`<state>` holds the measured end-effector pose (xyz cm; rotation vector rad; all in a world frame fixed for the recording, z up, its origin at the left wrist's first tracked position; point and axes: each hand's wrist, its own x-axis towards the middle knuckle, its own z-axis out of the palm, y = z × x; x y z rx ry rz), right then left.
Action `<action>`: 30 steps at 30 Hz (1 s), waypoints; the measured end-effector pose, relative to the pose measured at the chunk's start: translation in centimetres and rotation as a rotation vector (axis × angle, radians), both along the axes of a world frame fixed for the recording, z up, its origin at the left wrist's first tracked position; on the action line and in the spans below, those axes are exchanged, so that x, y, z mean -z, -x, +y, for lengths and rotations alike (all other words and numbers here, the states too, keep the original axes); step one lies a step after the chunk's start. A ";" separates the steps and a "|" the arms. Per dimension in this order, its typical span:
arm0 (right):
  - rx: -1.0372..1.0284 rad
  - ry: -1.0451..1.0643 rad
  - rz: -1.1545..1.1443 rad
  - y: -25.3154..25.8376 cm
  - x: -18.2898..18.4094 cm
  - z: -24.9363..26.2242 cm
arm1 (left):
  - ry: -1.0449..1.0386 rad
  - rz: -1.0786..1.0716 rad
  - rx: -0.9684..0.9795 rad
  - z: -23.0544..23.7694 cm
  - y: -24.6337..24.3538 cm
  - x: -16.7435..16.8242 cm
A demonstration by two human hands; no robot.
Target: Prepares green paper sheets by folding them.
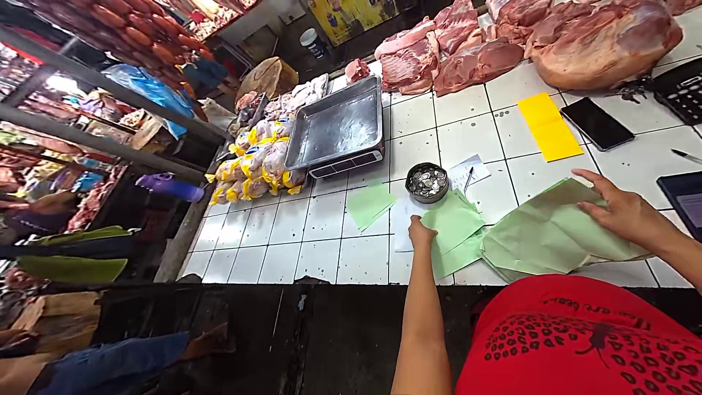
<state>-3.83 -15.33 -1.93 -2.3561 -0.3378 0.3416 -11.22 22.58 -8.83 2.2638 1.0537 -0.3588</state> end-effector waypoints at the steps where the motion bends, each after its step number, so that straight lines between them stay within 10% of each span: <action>1: 0.004 -0.024 -0.011 0.0 0.0 0.1 | -0.022 -0.059 -0.025 -0.2 0.2 0.1; 11: -0.194 -0.143 -0.095 -0.2 1.4 -1.2 | -0.010 -0.483 -0.119 -3.0 1.9 -0.7; 15: -0.259 -0.123 -0.048 -0.2 1.3 -1.9 | 0.400 -0.831 -0.345 -4.9 1.5 -4.0; 19: -0.271 -0.111 -0.026 -0.2 1.4 -2.8 | 1.287 -1.002 -0.658 -8.0 2.8 -7.4; 23: -0.227 -0.170 0.014 0.3 0.8 -3.3 | 1.489 -1.040 -0.521 -12.7 6.9 -7.1; 27: -0.221 -0.203 0.066 0.4 0.2 -4.0 | 1.836 -0.894 0.085 -13.4 7.6 -5.6; 30: -0.248 -0.219 0.110 0.2 -0.3 -4.8 | 1.662 -0.575 0.185 -13.5 8.1 -8.1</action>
